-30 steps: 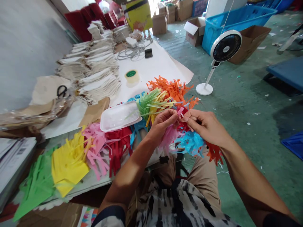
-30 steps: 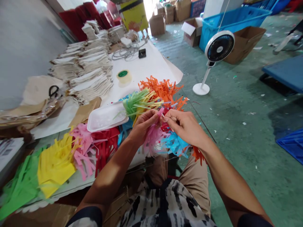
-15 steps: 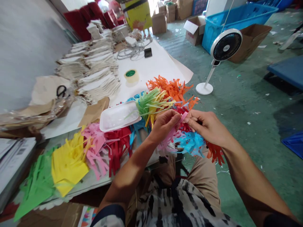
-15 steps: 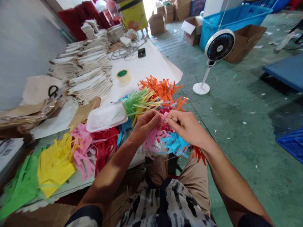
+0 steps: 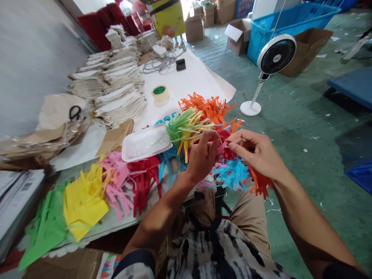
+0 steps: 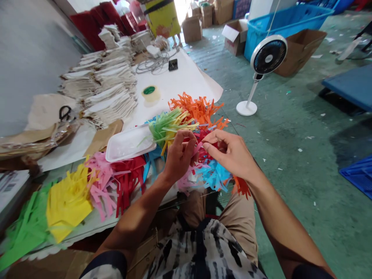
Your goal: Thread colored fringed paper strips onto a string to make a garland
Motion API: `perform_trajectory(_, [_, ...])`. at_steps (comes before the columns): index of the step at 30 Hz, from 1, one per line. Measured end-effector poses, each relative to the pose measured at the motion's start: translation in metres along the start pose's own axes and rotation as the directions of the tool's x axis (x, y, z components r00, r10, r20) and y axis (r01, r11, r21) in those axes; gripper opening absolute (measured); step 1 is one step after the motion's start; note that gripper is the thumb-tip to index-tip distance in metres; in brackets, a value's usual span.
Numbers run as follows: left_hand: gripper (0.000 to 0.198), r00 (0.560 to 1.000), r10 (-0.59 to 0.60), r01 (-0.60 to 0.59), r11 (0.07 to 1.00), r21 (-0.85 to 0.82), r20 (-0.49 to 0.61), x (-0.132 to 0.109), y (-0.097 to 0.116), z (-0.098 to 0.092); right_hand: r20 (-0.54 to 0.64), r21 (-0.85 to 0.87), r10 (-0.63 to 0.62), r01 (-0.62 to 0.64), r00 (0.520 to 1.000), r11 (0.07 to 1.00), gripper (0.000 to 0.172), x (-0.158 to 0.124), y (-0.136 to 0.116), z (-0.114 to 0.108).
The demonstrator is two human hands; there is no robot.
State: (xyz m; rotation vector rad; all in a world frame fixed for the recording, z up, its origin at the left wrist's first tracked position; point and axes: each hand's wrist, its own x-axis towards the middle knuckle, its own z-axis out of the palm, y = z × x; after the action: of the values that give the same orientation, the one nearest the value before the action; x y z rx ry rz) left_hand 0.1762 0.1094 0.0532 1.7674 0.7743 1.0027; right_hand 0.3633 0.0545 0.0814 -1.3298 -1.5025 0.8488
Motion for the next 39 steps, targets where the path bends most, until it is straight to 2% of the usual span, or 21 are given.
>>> perform_trajectory(4, [0.021,0.996,0.090,-0.078,0.955,0.286,-0.029,0.001,0.007,0.003,-0.011,0.090,0.021,-0.020,1.000,0.996,0.023,0.003,-0.002,0.003])
perform_trajectory(7, [0.023,0.991,0.132,-0.118,0.919,0.377,-0.011,0.004,0.011,0.005,0.031,0.208,0.043,-0.049,0.999,0.977,0.025,0.006,-0.001,0.005])
perform_trajectory(10, [0.032,0.993,0.115,-0.112,0.958,0.264,0.005,0.007,0.009,0.006,0.042,0.342,0.058,-0.068,0.997,0.937,0.023,0.008,0.000,0.002])
perform_trajectory(13, [0.050,0.993,0.119,-0.118,0.990,0.076,-0.005,0.011,0.000,0.009,-0.059,0.433,0.044,-0.015,0.997,0.901,0.019,0.011,0.000,-0.004])
perform_trajectory(16, [0.042,0.993,0.119,-0.118,0.992,-0.046,0.011,0.014,-0.006,0.015,-0.144,0.478,0.045,0.029,0.989,0.878,0.017,0.014,0.000,-0.007])
perform_trajectory(19, [0.041,0.993,0.074,-0.059,0.984,-0.166,0.089,0.014,-0.006,0.020,-0.123,0.499,0.038,0.029,0.992,0.866,0.019,0.016,0.001,-0.006])
perform_trajectory(22, [0.029,0.991,-0.008,0.028,0.988,-0.149,0.134,0.011,-0.003,0.023,-0.151,0.497,0.021,0.057,0.988,0.866,0.021,0.016,-0.001,-0.006])
perform_trajectory(24, [0.030,0.989,-0.062,0.079,0.989,-0.122,0.132,0.008,-0.002,0.023,-0.200,0.498,0.041,0.065,0.979,0.865,0.023,0.016,-0.004,-0.008])
perform_trajectory(26, [0.029,0.984,-0.106,0.127,0.980,-0.150,0.141,0.004,-0.002,0.023,-0.244,0.492,0.086,0.047,0.966,0.869,0.024,0.016,-0.006,-0.008])
perform_trajectory(28, [0.028,0.968,-0.150,0.193,0.958,-0.214,0.199,-0.001,-0.004,0.020,-0.301,0.487,0.121,0.044,0.946,0.872,0.026,0.017,-0.005,-0.007])
perform_trajectory(31, [0.044,0.927,-0.214,0.295,0.922,-0.251,0.307,-0.014,-0.005,0.008,-0.421,0.497,0.107,0.130,0.900,0.858,0.031,0.023,0.002,-0.004])
perform_trajectory(33, [0.059,0.921,-0.217,0.289,0.937,-0.197,0.323,-0.028,-0.001,-0.009,-0.459,0.502,0.091,0.174,0.884,0.847,0.034,0.027,0.008,-0.005])
perform_trajectory(35, [0.060,0.940,-0.158,0.192,0.978,-0.086,0.301,-0.041,0.005,-0.033,-0.474,0.500,0.092,0.181,0.876,0.847,0.036,0.031,0.015,-0.010])
perform_trajectory(37, [0.047,0.963,-0.065,0.055,0.997,0.047,0.260,-0.050,0.009,-0.062,-0.496,0.491,0.102,0.182,0.862,0.852,0.038,0.034,0.020,-0.015])
perform_trajectory(39, [0.030,0.984,0.029,-0.071,0.968,0.241,0.177,-0.052,0.007,-0.090,-0.523,0.480,0.102,0.193,0.846,0.856,0.038,0.035,0.022,-0.019])
